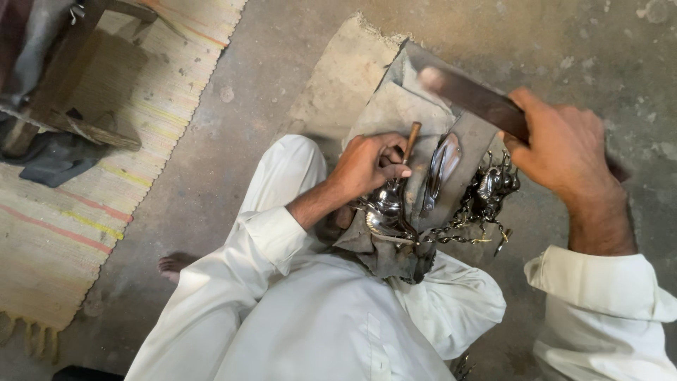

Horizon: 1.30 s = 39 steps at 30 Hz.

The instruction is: The person sits on the floor finishing silver-toned metal camel figurines. They hold a figurine steady and work its surface and details with a small hand tool, repositioning the piece repeatedly, then use a wooden hand-press tool to work on the figurine while holding it against the work cloth.

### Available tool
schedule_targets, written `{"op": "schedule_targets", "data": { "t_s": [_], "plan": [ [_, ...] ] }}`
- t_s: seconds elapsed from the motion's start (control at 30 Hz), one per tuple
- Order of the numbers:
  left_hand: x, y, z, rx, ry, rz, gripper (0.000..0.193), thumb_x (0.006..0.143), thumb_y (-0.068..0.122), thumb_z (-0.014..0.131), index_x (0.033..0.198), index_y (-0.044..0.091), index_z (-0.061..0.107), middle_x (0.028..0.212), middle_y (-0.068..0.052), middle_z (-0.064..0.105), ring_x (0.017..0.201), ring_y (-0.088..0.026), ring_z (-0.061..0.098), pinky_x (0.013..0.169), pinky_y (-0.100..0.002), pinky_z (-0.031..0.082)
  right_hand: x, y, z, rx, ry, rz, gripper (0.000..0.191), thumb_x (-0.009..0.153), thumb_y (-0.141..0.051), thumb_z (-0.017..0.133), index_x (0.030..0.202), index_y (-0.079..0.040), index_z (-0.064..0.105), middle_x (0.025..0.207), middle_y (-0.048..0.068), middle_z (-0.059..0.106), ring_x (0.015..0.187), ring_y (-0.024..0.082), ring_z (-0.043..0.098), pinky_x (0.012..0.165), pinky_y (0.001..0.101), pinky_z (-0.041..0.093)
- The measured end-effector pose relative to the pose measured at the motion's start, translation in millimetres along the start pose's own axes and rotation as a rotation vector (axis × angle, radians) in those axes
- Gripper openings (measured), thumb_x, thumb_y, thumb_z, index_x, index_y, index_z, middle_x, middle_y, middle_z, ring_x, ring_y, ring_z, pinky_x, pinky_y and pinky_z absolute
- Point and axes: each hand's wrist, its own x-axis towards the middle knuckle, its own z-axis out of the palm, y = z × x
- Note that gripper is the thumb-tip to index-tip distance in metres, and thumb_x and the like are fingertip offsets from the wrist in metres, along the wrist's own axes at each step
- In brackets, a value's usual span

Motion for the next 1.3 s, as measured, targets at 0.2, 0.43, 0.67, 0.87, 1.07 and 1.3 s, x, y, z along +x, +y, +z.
{"op": "schedule_targets", "data": {
  "t_s": [0.2, 0.43, 0.67, 0.87, 1.07, 1.3],
  "plan": [
    [-0.8, 1.9, -2.8, -0.035, -0.016, 0.056, 0.03, 0.088, 0.011, 0.08, 0.114, 0.006, 0.066, 0.091, -0.008, 0.079, 0.085, -0.016, 0.079, 0.075, -0.032, 0.06, -10.5, 6.7, 7.0, -0.041, -0.037, 0.019, 0.046, 0.088, -0.026, 0.077, 0.131, -0.018, 0.065, 0.082, 0.01, 0.072, 0.079, 0.037, 0.07, 0.075, 0.0514, 0.052],
    [2.9, 1.9, -1.9, -0.021, -0.038, 0.117, 0.032, 0.086, 0.012, 0.08, 0.114, 0.005, 0.067, 0.097, -0.01, 0.079, 0.094, -0.02, 0.081, 0.079, -0.034, 0.062, -18.3, 13.2, 14.2, 0.123, -0.061, 0.203, 0.045, 0.09, -0.031, 0.078, 0.131, -0.019, 0.062, 0.082, 0.016, 0.071, 0.079, 0.038, 0.071, 0.075, 0.0506, 0.053],
    [19.1, 1.8, -4.1, 0.12, -0.201, 0.121, 0.04, 0.083, 0.012, 0.082, 0.119, 0.006, 0.069, 0.1, -0.013, 0.08, 0.092, -0.024, 0.08, 0.077, -0.038, 0.058, -32.5, 16.9, 21.5, 0.077, -0.154, 0.158, 0.043, 0.086, -0.027, 0.077, 0.127, -0.022, 0.063, 0.093, 0.015, 0.075, 0.091, 0.044, 0.069, 0.077, 0.0549, 0.051],
    [11.8, -12.4, -6.2, -0.188, 0.001, 0.175, 0.029, 0.092, 0.006, 0.079, 0.119, 0.002, 0.068, 0.094, -0.009, 0.077, 0.088, -0.02, 0.077, 0.078, -0.035, 0.061, -70.9, 46.6, 67.6, 0.15, -0.201, 0.289, 0.039, 0.086, -0.028, 0.08, 0.12, -0.018, 0.066, 0.084, 0.011, 0.073, 0.081, 0.033, 0.071, 0.074, 0.0469, 0.052],
    [-16.9, -60.0, -43.6, -0.607, 0.327, 0.068, 0.026, 0.094, -0.007, 0.049, 0.118, 0.0, 0.057, 0.099, -0.005, 0.07, 0.081, -0.016, 0.077, 0.072, -0.033, 0.067, -131.3, 56.2, 187.0, 1.236, 0.035, 0.566, 0.034, 0.088, -0.009, 0.078, 0.121, -0.006, 0.068, 0.076, 0.001, 0.062, 0.065, 0.011, 0.057, 0.059, 0.0274, 0.044],
    [-51.4, -107.7, -45.8, 0.498, 0.212, -0.199, 0.022, 0.087, 0.01, 0.061, 0.108, 0.005, 0.067, 0.094, -0.017, 0.075, 0.086, -0.035, 0.072, 0.077, -0.046, 0.056, -192.7, -24.8, 268.5, 1.59, -0.012, 0.981, 0.033, 0.09, -0.024, 0.075, 0.116, -0.006, 0.063, 0.08, 0.005, 0.065, 0.061, 0.014, 0.057, 0.056, 0.0299, 0.048]
  ]
}}
